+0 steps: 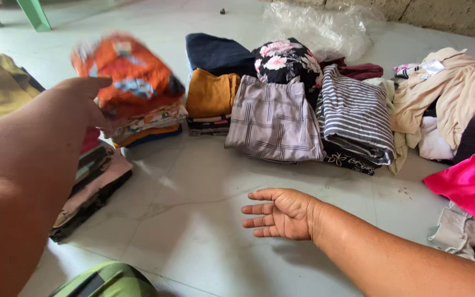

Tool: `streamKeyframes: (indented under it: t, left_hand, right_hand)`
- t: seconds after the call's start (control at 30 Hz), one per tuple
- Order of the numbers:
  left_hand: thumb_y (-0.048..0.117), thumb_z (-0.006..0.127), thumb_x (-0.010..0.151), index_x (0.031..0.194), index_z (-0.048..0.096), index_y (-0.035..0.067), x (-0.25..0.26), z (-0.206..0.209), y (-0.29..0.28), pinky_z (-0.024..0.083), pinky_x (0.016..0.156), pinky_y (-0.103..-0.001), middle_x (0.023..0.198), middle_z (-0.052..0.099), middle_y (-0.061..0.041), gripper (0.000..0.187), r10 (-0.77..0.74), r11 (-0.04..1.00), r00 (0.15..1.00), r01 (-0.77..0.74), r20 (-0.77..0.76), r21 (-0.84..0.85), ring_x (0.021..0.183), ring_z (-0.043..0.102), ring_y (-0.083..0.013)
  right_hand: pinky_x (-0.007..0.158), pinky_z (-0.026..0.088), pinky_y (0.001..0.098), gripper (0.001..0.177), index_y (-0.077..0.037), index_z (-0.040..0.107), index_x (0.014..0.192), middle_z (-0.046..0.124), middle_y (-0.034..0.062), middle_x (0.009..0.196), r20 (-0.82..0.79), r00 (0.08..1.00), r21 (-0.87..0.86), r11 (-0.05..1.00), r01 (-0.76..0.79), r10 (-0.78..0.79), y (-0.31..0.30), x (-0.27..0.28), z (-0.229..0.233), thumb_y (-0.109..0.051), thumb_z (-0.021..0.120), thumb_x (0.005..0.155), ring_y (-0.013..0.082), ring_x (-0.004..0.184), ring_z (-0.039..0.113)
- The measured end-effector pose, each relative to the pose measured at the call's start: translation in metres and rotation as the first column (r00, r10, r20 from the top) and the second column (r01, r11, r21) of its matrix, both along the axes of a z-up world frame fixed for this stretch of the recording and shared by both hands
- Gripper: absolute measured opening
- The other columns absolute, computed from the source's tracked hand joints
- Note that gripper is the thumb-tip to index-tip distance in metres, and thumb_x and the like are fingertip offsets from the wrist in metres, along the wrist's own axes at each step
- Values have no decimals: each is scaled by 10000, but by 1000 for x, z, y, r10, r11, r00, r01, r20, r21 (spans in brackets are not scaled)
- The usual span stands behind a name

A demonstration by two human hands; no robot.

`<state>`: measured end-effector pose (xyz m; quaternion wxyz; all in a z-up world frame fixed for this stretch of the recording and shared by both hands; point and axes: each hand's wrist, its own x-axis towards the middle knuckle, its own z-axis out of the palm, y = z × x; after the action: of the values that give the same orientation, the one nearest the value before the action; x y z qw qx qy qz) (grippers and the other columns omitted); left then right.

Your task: The person folds several garments on the floor, including a plaid shirt, an orange floral top, and a gray cartoon-print top. Each item is smoothed, folded into a compact rectangle, and placed into a growing stack.

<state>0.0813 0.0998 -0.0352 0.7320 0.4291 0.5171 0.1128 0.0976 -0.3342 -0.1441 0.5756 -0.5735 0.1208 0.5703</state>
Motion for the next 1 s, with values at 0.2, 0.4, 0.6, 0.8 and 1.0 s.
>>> streamKeyframes:
  t: [0.2,0.4,0.6,0.8,1.0]
  left_hand:
    - [346,610,860,1512,398,194,2,-50,9,384,991,-631,1510,455,-234,702,67,582,833,414,-549,700,1331,527,-392]
    - [287,591,770,1524,366,257,9,-50,-10,256,992,-671,1558,382,-215,788,162,248,653,698,-740,671,1403,432,-397]
    - [270,574,780,1544,351,334,16,-40,-56,126,1075,-693,1634,271,-157,798,209,-145,709,703,-673,696,1502,280,-386]
    - [400,668,843,1531,331,292,3,-38,-85,114,1128,-675,1636,153,-122,774,-78,-3,774,630,-628,777,1494,141,-369]
    - [370,583,938,1367,560,48,-10,-107,-144,560,924,-524,1339,544,-335,537,-167,-192,641,724,-749,662,1147,634,-440]
  right_hand:
    - [988,543,494,598,-99,515,1415,647,145,1401,3,999,-27,999,-36,36,-8,-8,-15,-309,685,881,358,1196,679]
    - [979,540,496,575,-106,537,1383,651,139,1383,7,999,-35,999,-37,37,-21,-19,-19,-316,696,872,353,1174,681]
    - [940,550,478,469,-135,590,1295,661,128,1357,33,999,-51,998,-26,28,-26,-24,-11,-311,692,872,337,1121,690]
    - [901,561,455,450,-123,583,1296,677,125,1315,70,996,14,999,50,-50,-37,-19,13,-310,676,897,322,1089,703]
    - [900,571,433,439,-128,600,1292,722,103,1253,109,982,26,988,151,-152,-70,-29,46,-315,651,898,297,1077,714]
